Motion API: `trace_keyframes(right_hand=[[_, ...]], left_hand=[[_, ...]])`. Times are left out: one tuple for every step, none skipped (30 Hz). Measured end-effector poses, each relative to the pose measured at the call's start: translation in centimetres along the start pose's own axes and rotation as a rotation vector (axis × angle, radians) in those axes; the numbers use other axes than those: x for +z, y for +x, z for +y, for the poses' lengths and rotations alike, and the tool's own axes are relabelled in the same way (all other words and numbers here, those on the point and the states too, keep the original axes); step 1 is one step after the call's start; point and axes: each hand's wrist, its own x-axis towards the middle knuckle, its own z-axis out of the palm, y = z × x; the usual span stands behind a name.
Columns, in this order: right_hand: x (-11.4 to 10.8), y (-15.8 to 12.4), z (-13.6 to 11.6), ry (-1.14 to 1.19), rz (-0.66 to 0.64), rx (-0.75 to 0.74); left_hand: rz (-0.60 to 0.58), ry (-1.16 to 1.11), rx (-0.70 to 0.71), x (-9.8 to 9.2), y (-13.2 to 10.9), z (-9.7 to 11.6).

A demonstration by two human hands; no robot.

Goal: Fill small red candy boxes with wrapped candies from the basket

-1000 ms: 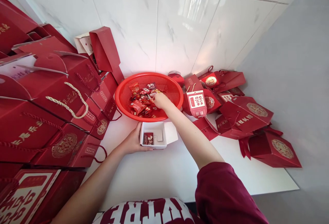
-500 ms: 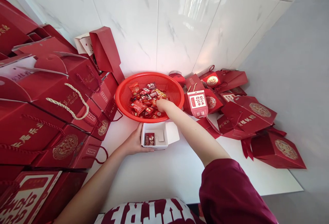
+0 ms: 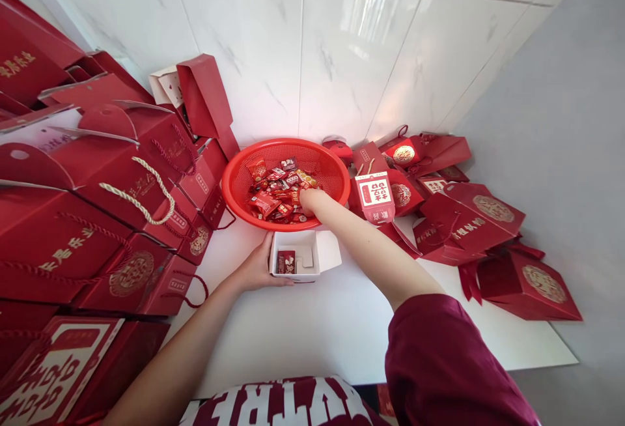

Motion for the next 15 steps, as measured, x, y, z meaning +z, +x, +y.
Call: trace_keyframes(right_hand=[[-0.09,-0.13,-0.05,-0.016,-0.022,0.009],[-0.20,-0.26,-0.13,-0.030,-0.046,0.013],[-0.32,-0.39,-0.22,-0.041,-0.071,0.010],[-0.44,-0.50,-0.30,-0.047,-0.092,0.002],[-0.55,-0.59,-0.37,-0.051,-0.107,-0.005],[-0.64,-0.65,-0.41,-0.052,-0.115,-0.010],[-0.69,-0.67,-0.40,-0.051,-0.116,-0.012],[-0.72,-0.66,-0.36,-0.047,-0.113,-0.013],[-0.70,-0.61,-0.28,-0.040,-0.110,-0.015],[-0.66,-0.52,-0.16,-0.031,-0.112,-0.020],[-0.59,-0.40,-0.04,-0.022,-0.120,-0.027],[-0.51,-0.27,0.08,-0.013,-0.133,-0.035],[-0.44,-0.14,0.19,-0.006,-0.147,-0.043],[-0.39,-0.03,0.26,-0.001,-0.157,-0.049],[-0.37,0.03,0.31,0.005,-0.161,-0.053]], left_hand=[[-0.001,-0.002,0.003,-0.01,0.03,-0.01],[-0.001,-0.005,0.009,-0.01,0.06,-0.02],[-0.002,-0.008,0.015,0.00,0.08,-0.05],[-0.004,-0.011,0.021,0.01,0.10,-0.07],[-0.005,-0.013,0.023,0.03,0.11,-0.11],[-0.005,-0.014,0.021,0.05,0.12,-0.14],[-0.002,-0.014,0.015,0.08,0.11,-0.17],[0.001,-0.014,0.009,0.10,0.10,-0.21],[0.004,-0.014,0.003,0.12,0.08,-0.24],[0.007,-0.014,-0.001,0.14,0.06,-0.26],[0.007,-0.015,-0.002,0.15,0.05,-0.28],[0.007,-0.015,-0.001,0.16,0.04,-0.29],[0.006,-0.014,0.004,0.17,0.03,-0.29],[0.007,-0.014,0.011,0.18,0.02,-0.27],[0.009,-0.014,0.015,0.19,0.02,-0.25]])
